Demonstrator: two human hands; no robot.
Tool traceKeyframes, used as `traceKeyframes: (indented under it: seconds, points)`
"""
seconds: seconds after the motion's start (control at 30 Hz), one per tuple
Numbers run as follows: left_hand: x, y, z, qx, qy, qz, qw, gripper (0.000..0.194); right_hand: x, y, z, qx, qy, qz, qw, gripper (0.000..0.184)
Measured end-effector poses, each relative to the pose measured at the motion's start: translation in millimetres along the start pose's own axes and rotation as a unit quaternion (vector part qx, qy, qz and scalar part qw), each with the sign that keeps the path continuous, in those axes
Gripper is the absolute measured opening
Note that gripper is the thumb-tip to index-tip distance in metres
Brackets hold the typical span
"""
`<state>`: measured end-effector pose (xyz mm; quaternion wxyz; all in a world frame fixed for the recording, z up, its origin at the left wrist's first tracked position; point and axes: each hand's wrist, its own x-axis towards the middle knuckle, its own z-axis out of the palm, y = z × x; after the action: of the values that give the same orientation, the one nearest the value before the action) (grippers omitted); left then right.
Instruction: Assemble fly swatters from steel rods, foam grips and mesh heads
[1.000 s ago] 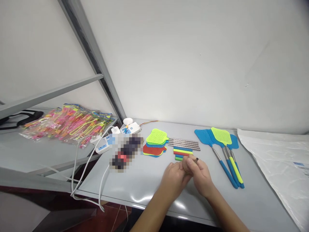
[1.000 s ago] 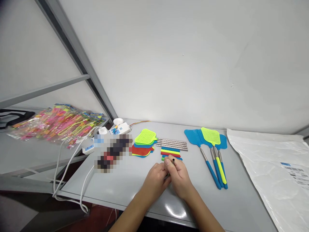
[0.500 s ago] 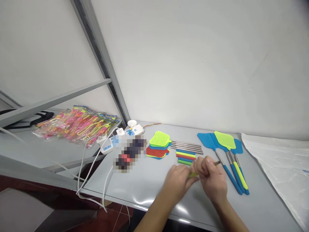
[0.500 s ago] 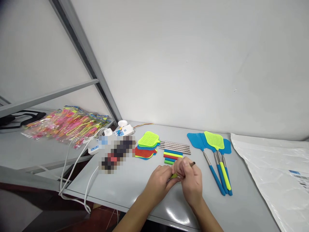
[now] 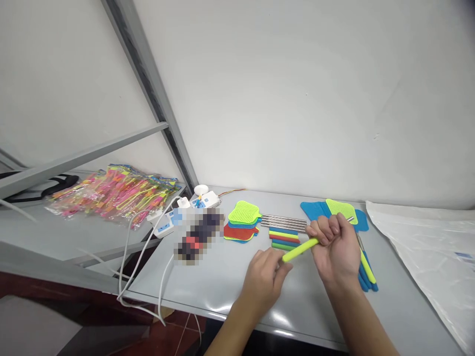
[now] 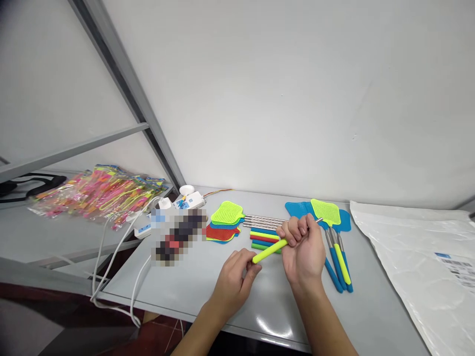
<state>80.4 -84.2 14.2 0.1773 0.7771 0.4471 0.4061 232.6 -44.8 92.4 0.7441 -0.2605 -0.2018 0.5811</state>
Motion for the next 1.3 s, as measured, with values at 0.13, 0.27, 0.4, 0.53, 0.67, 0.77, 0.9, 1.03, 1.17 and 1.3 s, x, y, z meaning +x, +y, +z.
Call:
traceKeyframes:
  seconds: [0.13, 0.27, 0.4, 0.53, 0.67, 0.77, 0.9, 1.03, 1.17, 1.3]
  points:
    - [-0.2, 3.3, -7.2, 0.018, -0.005, 0.039, 0.999, 0.015, -0.8, 4.0, 1.1, 0.009, -0.003, 0.033, 0.999, 0.041]
    - [-4.6, 6.3, -8.4, 0.020, 0.017, 0.071, 0.997, 0.020, 0.9, 9.2, 1.6, 0.010, -0.009, 0.085, 0.996, 0.043]
    - [-8.9, 7.3, -6.8, 0.002, 0.037, 0.085, 0.996, 0.020, 4.7, 11.3, 2.6, 0.047, -0.016, 0.144, 0.988, 0.039]
    - [-7.2, 4.1, -17.9, -0.033, 0.004, 0.026, 0.999, 0.024, 11.2, 10.9, 3.5, 0.087, -0.027, 0.209, 0.974, 0.037]
    - [-0.9, 1.7, -39.6, -0.105, -0.132, -0.113, 0.979, 0.030, 13.7, 18.7, 6.2, 0.102, -0.003, 0.204, 0.974, 0.039]
    - [3.0, 5.3, -49.6, -0.155, -0.175, -0.184, 0.955, 0.035, 8.9, 32.2, 12.7, 0.074, 0.006, 0.199, 0.977, 0.044]
    - [2.1, 12.6, -52.7, -0.231, -0.187, -0.233, 0.926, 0.042, -2.4, 46.7, 26.2, 0.032, 0.011, 0.175, 0.984, 0.047]
    - [-4.1, 13.6, -57.2, -0.261, -0.162, -0.232, 0.923, 0.043, -11.0, 50.9, 40.4, -0.003, -0.020, 0.171, 0.985, 0.046]
    - [-10.2, 7.1, -63.0, -0.282, -0.136, -0.235, 0.920, 0.043, -10.4, 58.0, 50.1, -0.028, -0.048, 0.183, 0.982, 0.046]
    - [-14.2, -5.4, -64.4, -0.365, -0.134, -0.273, 0.880, 0.039, -9.6, 75.8, 53.3, -0.067, -0.080, 0.203, 0.974, 0.046]
